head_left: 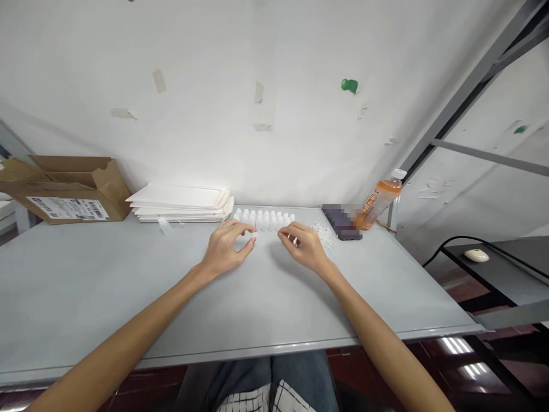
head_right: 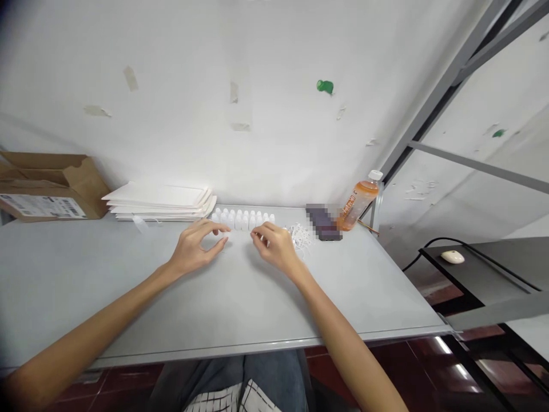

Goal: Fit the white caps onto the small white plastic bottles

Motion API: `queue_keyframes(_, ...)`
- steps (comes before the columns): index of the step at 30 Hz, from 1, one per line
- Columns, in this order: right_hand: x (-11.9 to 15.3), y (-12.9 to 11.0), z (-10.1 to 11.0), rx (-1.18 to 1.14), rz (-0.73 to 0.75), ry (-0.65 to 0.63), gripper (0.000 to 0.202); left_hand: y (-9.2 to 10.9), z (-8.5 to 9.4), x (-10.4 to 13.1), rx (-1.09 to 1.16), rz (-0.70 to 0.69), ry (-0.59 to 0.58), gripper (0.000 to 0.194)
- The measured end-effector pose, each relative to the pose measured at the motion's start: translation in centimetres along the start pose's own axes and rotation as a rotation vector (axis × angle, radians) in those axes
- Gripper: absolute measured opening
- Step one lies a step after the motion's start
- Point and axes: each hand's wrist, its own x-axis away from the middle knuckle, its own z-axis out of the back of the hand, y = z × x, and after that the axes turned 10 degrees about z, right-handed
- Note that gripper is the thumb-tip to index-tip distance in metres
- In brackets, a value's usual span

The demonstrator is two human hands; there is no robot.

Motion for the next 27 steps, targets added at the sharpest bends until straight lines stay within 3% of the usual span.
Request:
queue_keyframes(4, -0.2, 3.2, 3.6, 0.189, -0.141, 0.099, 0.018, -0.1, -0.8, 0.7, 0.042, 0.124, -0.122, 0.013)
queue_keyframes(8, 0.9, 6.7, 6.3, 0.39, -0.385, -0.014, 0.015, -0.3, -1.5, 1.0, 0.087, 0.238, -0.229, 0.016)
queue_keyframes(12, 2.0, 8.6, 7.4, 0.379, -0.495, -0.118, 0.017, -0.3, -1.8, 1.1, 0.151, 0.326, -0.302, 0.02)
queue_keyframes(20, 2.1, 7.4, 9.2, -0.111, -0.543, -0.271, 0.024, -0.7, -2.4, 1.2, 0.17, 0.354, -0.343, 0.026)
queue_keyframes(27, 2.0, 6.5, 9.1, -0.126, -0.554, -0.507, 0.018, -1.0, -2.8, 1.3, 0.157, 0.334, -0.356, 0.027)
